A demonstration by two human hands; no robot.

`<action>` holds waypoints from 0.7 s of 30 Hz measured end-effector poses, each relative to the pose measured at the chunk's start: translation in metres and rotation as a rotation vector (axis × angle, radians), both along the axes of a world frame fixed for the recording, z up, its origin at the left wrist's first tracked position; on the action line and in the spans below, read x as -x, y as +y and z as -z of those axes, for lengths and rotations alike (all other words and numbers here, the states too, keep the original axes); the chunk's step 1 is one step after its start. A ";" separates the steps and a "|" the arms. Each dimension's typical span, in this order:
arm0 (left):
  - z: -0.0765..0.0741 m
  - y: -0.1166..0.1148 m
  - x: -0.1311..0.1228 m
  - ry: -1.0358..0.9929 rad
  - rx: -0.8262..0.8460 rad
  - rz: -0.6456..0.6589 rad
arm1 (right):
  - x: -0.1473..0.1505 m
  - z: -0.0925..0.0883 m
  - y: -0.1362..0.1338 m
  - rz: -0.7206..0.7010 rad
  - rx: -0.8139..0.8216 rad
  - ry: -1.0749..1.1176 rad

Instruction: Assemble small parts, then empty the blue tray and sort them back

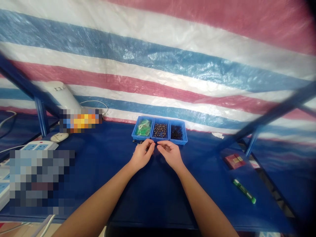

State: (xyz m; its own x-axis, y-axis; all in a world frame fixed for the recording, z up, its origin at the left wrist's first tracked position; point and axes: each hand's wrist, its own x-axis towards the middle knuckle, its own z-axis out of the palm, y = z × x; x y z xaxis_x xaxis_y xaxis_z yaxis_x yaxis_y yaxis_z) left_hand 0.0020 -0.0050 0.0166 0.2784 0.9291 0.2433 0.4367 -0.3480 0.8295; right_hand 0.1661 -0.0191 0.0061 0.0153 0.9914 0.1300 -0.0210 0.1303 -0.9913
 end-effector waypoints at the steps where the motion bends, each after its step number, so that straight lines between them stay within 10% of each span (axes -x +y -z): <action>1: 0.001 0.000 0.000 0.009 0.000 -0.007 | 0.000 0.000 0.000 -0.002 -0.010 -0.007; 21: 0.001 0.000 0.002 0.003 -0.001 -0.001 | 0.002 -0.001 -0.001 0.017 -0.002 -0.010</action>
